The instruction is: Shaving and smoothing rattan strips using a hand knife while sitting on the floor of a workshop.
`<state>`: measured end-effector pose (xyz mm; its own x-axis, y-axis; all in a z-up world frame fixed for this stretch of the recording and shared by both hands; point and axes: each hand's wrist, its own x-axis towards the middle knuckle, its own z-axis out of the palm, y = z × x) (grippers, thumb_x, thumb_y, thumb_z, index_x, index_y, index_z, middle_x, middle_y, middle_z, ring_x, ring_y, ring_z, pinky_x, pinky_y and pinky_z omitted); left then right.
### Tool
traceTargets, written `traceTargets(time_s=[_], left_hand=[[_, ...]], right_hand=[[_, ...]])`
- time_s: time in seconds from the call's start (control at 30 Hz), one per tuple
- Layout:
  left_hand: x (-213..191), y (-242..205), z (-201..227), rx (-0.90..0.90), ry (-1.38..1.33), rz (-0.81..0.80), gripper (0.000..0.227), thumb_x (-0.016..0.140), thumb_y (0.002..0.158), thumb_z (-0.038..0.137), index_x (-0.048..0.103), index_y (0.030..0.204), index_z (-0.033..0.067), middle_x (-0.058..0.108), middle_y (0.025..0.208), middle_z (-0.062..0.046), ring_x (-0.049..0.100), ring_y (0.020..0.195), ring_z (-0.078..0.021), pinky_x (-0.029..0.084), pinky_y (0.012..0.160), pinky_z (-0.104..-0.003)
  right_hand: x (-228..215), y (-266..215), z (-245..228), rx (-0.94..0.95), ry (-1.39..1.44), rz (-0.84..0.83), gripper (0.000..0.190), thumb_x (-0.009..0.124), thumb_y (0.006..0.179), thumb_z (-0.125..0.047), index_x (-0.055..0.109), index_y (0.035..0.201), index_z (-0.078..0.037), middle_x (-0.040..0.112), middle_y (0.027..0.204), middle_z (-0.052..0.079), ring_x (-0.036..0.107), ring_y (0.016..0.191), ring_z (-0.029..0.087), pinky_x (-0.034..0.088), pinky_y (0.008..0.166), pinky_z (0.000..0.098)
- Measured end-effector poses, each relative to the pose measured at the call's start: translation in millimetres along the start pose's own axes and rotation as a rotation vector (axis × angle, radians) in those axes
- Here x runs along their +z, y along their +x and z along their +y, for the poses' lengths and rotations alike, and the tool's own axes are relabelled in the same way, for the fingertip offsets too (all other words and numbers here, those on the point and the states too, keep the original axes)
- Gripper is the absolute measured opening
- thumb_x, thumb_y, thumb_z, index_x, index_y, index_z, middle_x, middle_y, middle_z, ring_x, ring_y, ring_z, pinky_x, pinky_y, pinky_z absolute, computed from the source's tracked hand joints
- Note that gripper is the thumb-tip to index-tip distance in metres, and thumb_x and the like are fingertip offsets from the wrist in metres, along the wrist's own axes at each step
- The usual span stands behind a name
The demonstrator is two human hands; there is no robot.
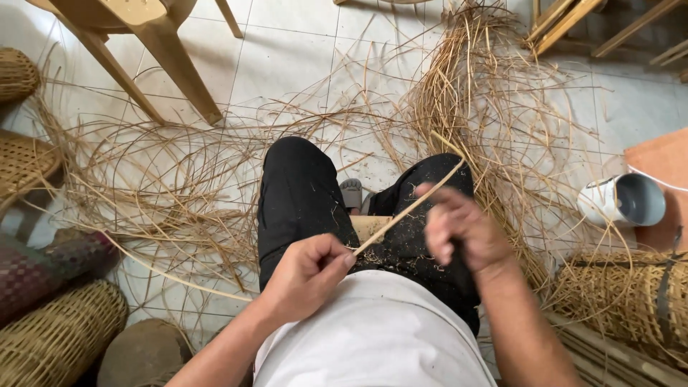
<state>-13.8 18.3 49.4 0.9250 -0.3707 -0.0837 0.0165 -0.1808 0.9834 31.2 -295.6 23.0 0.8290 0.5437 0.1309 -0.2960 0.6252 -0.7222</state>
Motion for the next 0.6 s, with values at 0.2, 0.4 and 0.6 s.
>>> traceTargets(time_s=[0.2,0.4,0.6], left_hand=[[-2,-3,-17,-0.051,-0.048,0.122,0.014,0.072,0.096,0.008,0.076,0.084,0.0018,0.058,0.059,0.003,0.043,0.049,-0.0054,0.036,0.043,-0.023],[15,20,10,0.106,-0.039,-0.015,0.005,0.07,0.094,0.004,0.074,0.092,0.0011,0.059,0.064,0.003,0.044,0.05,-0.0051,0.037,0.042,-0.022],[-15,-3,0,-0.013,0.156,-0.034,0.012,0.073,0.093,0.009,0.077,0.083,0.004,0.064,0.057,0.002,0.046,0.041,-0.0072,0.035,0.035,-0.025]], right_hand=[[2,1,-27,0.051,-0.015,0.041,0.062,0.067,0.097,-0.002,0.042,0.154,0.0,0.07,0.074,0.007,0.059,0.052,0.014,0.049,0.041,0.0257],[51,8,32,0.237,-0.204,0.103,0.069,0.07,0.084,0.008,0.049,0.15,0.011,0.073,0.076,0.011,0.058,0.049,0.014,0.048,0.046,0.0231],[-13,8,-8,-0.008,0.188,-0.055,0.054,0.063,0.1,0.006,0.051,0.152,-0.007,0.073,0.088,0.014,0.065,0.063,0.018,0.056,0.052,0.0308]])
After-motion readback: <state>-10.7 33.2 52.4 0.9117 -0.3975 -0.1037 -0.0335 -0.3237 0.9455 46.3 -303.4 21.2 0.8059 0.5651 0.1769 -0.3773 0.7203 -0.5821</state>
